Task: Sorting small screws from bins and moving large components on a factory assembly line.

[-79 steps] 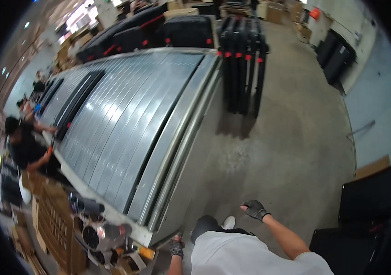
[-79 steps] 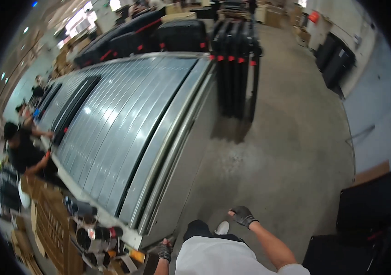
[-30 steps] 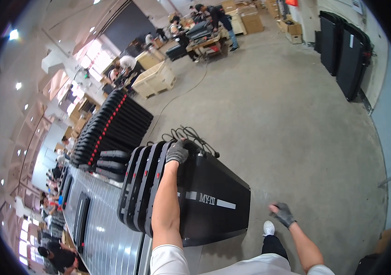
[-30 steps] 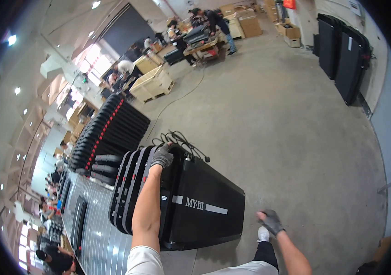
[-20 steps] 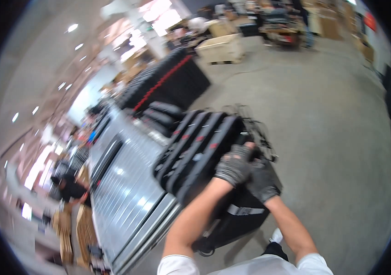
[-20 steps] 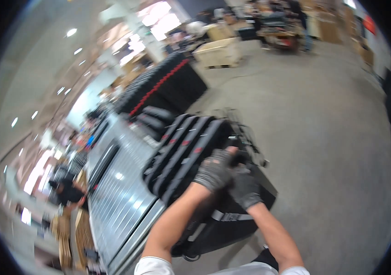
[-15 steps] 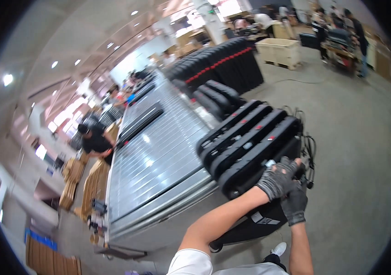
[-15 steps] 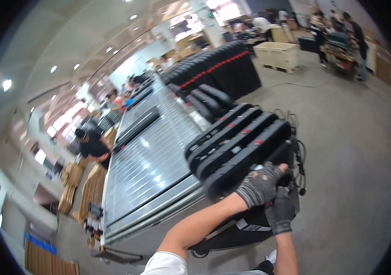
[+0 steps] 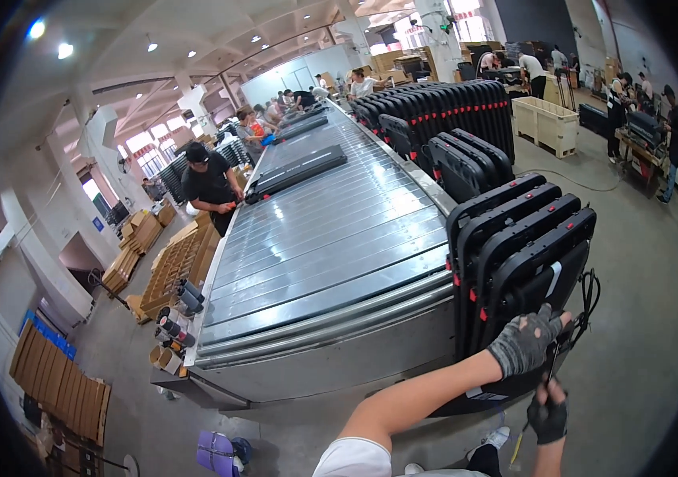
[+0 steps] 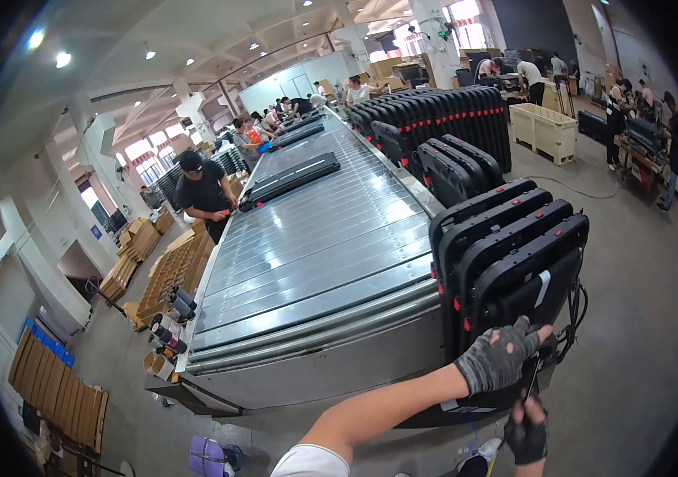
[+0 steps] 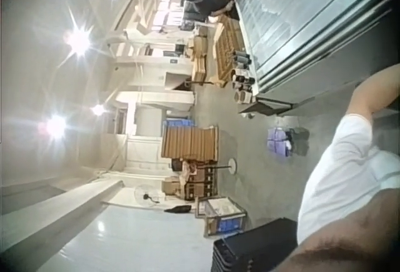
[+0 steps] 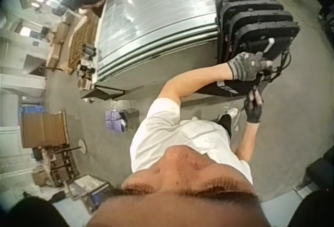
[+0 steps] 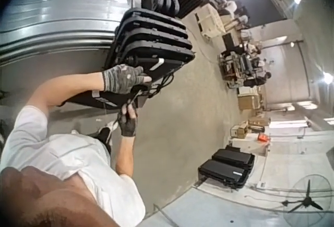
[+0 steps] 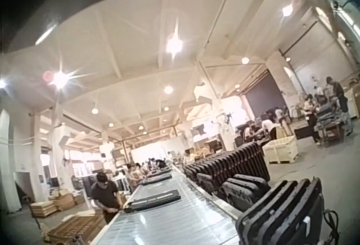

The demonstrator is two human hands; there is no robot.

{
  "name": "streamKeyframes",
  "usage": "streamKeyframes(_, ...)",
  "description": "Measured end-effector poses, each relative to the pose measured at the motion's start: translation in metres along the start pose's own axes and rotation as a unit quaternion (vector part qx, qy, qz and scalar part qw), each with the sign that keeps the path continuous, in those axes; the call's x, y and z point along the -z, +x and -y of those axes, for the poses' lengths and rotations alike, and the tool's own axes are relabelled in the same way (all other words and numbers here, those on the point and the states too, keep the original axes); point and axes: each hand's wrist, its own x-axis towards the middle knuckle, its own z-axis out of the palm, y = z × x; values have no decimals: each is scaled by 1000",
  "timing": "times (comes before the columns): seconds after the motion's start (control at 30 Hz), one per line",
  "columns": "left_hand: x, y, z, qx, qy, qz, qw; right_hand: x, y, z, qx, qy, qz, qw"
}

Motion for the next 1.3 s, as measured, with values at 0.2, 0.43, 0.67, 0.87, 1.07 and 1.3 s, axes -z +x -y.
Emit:
streamKeyframes(0.2,76,-126,-13,37,-55,-11,998,65,-29,10,-26,-481,11,876)
streamKeyframes(0.43,90,-263,13,155,59,-61,984,99,19,-86,183,-532,21,826)
streamKeyframes(0.67,150,-377,117,318,163,20,934,-121,-28,-190,85,-529,205,819)
streamKeyframes(0.87,141,-462,196,407,217,193,866,-42,57,-224,95,-697,145,696)
streamKeyframes(1.07,127,-551,203,427,128,131,886,106,158,-292,-161,-845,239,451)
streamKeyframes(1.3,110,-663,203,379,181,70,905,95,161,-348,-149,-876,365,277)
